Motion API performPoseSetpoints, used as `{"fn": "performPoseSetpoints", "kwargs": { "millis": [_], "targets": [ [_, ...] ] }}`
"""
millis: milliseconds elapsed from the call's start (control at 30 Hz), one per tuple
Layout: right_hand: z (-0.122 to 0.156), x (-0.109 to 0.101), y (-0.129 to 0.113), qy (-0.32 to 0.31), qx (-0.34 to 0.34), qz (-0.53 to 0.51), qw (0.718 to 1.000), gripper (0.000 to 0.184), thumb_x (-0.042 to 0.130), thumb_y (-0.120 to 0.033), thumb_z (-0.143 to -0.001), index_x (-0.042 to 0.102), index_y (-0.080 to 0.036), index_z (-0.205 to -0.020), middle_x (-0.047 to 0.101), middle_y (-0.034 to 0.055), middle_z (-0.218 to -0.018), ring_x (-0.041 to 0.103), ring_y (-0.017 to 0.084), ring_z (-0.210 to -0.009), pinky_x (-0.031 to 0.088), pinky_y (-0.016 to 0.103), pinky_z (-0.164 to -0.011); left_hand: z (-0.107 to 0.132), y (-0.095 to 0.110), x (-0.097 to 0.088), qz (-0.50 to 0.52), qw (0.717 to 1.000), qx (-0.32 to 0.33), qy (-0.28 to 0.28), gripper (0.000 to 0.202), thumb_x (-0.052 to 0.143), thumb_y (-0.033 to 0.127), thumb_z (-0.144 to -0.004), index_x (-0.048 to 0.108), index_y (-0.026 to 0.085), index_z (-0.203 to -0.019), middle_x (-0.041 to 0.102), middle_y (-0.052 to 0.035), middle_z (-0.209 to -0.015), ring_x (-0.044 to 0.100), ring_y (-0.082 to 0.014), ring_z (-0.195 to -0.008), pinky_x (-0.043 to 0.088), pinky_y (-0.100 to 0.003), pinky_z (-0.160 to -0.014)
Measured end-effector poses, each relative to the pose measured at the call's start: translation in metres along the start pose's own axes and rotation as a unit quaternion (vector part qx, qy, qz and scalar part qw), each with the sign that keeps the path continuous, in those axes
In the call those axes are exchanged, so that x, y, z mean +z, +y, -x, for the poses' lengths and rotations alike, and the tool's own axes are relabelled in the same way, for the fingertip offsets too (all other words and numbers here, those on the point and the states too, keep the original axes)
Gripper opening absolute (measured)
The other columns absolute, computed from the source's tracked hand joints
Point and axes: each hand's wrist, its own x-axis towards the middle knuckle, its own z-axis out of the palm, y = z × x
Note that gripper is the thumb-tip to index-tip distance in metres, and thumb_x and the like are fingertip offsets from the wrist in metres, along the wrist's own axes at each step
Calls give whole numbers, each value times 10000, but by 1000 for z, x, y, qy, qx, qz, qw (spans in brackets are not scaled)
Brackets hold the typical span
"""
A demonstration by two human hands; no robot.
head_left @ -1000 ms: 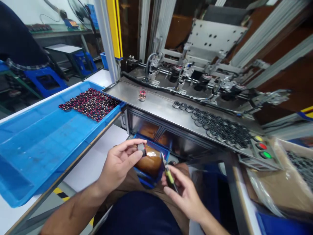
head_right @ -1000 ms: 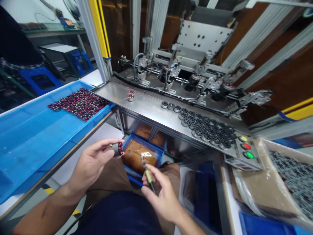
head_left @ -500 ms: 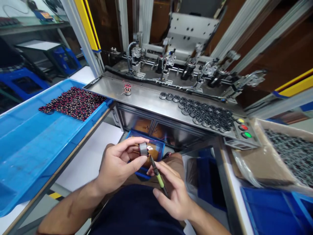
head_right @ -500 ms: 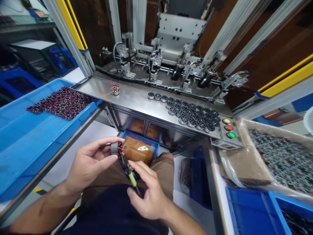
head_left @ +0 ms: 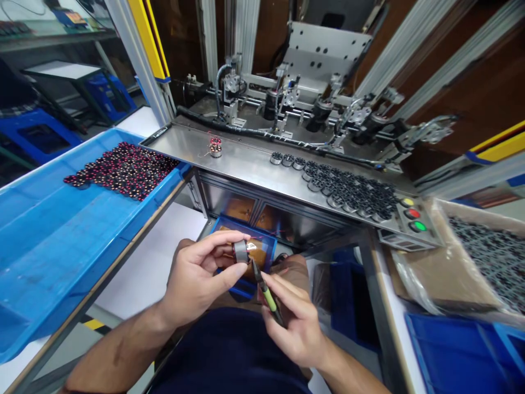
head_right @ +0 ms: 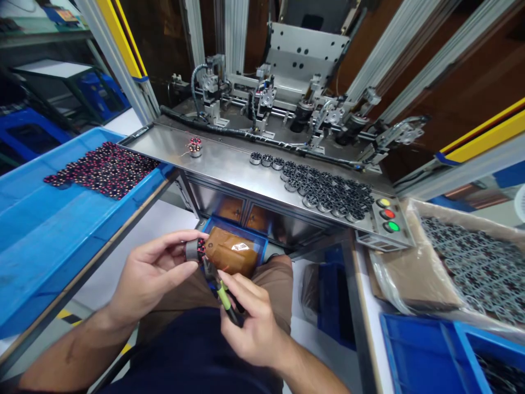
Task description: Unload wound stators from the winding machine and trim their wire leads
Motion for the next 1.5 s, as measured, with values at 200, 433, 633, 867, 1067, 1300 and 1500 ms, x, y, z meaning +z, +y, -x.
{"fn": "performPoseSetpoints", "kwargs": {
  "millis": [200,433,633,867,1067,1300,1500],
  "targets": [
    [2,-1,0,-14,25,-11,1000,683,585,-90,-746,461,-278,-1390,642,78,-1007,641,227,-872,569,384,-780,2,0,-2,-27,998,62,10,263,675,114,-835,711,217,-1074,691,-83,-1176,656,-230,-1120,571,-315,-932],
    [-5,-1,-4,-28,3,-44,999,742,572,-72,-714,439,-252,-1421,611,88,-1077,623,228,-964,546,398,-868,5,-1,-3,-79,992,100,5,286,614,78,-872,693,254,-1083,684,-51,-1177,615,-182,-1166,520,-278,-983],
    [-10,-1,-5,-18,-16,-38,999,726,583,-67,-708,463,-248,-1401,630,86,-1001,636,221,-867,565,376,-773,7,-2,-5,-89,991,102,6,285,628,67,-851,703,235,-1069,693,-75,-1158,615,-213,-1163,535,-310,-958],
    [-7,0,-3,-10,-6,-19,1000,718,565,-32,-735,465,-289,-1398,630,42,-831,610,197,-711,537,328,-628,8,-4,-6,-91,991,97,-9,347,625,44,-845,695,271,-1098,684,-53,-1178,604,-204,-1166,532,-310,-965],
    [-7,0,-5,-9,23,-53,998,717,571,-52,-724,466,-257,-1403,617,84,-1029,624,215,-879,567,371,-782,12,-6,-7,-127,985,117,-9,373,633,28,-834,687,283,-1101,684,-31,-1190,601,-193,-1169,515,-305,-985],
    [-11,1,-4,-9,-4,-48,999,760,565,-52,-700,433,-242,-1424,591,82,-1013,602,218,-909,547,398,-851,11,-4,-8,-161,978,128,-21,378,639,21,-823,680,277,-1098,689,-30,-1182,603,-192,-1167,513,-297,-978],
    [-11,3,-3,-7,-2,-39,999,720,548,-14,-739,453,-243,-1415,590,50,-857,594,184,-751,533,312,-656,9,-6,-9,-168,975,145,-34,380,638,-3,-810,673,240,-1100,687,-57,-1178,623,-204,-1134,523,-326,-970]
  ]
}}
